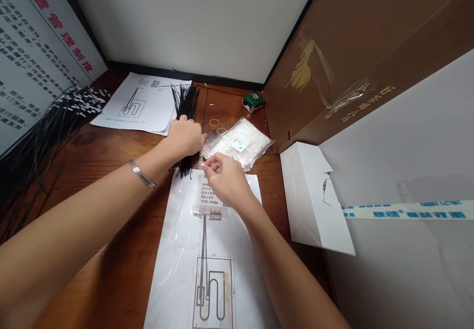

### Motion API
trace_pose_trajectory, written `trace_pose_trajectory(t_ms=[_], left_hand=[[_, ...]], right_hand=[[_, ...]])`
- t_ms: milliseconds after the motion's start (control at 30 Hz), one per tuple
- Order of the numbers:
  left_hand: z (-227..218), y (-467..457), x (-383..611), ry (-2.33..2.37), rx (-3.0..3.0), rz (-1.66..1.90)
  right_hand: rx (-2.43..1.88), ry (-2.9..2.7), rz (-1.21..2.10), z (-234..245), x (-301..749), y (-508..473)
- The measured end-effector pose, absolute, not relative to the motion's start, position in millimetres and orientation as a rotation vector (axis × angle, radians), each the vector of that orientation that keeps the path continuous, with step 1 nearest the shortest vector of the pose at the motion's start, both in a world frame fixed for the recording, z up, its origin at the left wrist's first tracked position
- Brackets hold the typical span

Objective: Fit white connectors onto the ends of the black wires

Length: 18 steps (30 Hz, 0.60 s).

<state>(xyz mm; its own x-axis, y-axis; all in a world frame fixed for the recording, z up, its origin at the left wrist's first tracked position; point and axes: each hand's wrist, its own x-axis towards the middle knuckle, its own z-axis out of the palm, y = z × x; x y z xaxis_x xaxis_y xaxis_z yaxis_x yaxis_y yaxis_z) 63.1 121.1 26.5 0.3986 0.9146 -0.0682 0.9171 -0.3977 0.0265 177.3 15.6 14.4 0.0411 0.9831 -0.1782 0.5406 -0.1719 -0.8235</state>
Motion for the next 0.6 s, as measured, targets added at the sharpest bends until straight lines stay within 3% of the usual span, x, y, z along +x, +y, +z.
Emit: trace_pose_trajectory(t_ms=[100, 333, 467, 600], left_hand=[[24.2, 132.8, 74.5, 1.63, 2.58, -0.212], [33.1, 137.5, 65.9, 1.608, 2.574, -0.143], [51.4, 120.4, 42.3, 1.573, 2.417, 0.225], [61.0, 76.4, 18.9, 1.203, 1.975, 0.537]], right_hand=[[-1.758, -1.529, 1.074, 15.9, 178.3, 16.1], [-1.668, -1.425, 1.186, 12.1, 181.6, 18.8], [-1.422, -1.282, 1.022, 13.6, 182.9, 21.0], [-1.173, -1.233, 0.998, 18.3, 176.6, 17.5]])
